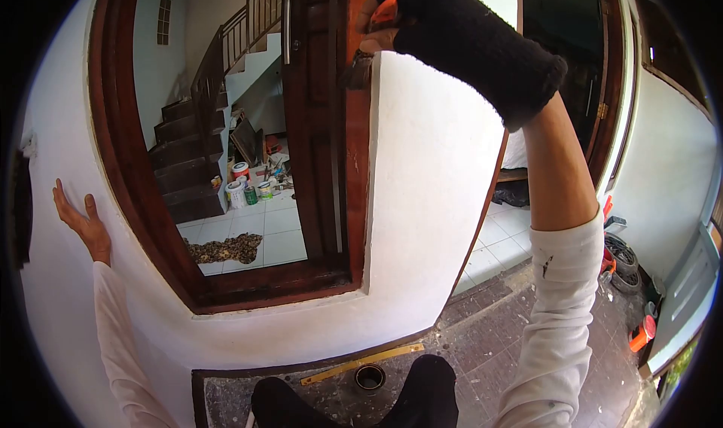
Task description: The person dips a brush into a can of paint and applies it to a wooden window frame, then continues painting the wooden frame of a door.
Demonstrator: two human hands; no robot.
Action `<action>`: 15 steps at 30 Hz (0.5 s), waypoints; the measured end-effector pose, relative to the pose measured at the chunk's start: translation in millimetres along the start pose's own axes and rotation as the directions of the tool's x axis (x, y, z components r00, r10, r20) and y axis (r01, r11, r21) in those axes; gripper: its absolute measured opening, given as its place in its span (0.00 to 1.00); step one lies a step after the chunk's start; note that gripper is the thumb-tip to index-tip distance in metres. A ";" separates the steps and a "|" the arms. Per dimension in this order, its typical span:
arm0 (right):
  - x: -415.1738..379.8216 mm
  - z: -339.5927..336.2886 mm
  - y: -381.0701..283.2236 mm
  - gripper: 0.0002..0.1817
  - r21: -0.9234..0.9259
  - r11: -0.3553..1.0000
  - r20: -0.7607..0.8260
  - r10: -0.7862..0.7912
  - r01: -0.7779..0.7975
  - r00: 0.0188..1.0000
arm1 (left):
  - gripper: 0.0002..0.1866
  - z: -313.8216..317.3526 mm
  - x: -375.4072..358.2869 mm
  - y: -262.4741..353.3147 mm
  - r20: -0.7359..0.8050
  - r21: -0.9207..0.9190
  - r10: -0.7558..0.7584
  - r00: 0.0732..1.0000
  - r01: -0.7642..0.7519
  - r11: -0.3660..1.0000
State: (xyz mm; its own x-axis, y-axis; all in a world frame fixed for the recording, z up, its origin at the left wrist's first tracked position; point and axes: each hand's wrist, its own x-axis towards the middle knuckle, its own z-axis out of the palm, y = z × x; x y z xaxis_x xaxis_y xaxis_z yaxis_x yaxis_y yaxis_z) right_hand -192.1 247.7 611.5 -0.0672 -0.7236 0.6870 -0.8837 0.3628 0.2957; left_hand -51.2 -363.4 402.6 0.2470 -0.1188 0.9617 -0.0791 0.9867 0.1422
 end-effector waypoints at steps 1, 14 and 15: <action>3.8 -2.4 2.3 0.12 0.003 1.000 -0.012 0.004 -0.004 1.000 | 0.48 0.1 0.4 0.1 0.002 -0.002 -0.004 1.000 0.004 1.000; 50.8 -51.7 -7.9 0.13 -0.110 0.985 -0.064 0.126 -0.133 0.990 | 0.50 -0.3 -0.5 0.1 -0.022 -0.005 -0.009 1.000 0.009 1.000; 56.3 -55.6 -0.1 0.14 -0.130 0.983 -0.071 0.119 -0.128 0.990 | 0.50 -0.3 -0.6 1.0 -0.019 -0.008 -0.018 1.000 0.018 1.000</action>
State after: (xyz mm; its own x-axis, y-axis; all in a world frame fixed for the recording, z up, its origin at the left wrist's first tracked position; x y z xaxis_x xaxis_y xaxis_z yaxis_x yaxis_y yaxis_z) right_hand -170.1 239.5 687.1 -0.1388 -0.6313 0.7630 -0.8003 0.5253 0.2891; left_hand -51.1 -362.3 402.1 0.2666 -0.1346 0.9544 -0.0672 0.9852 0.1577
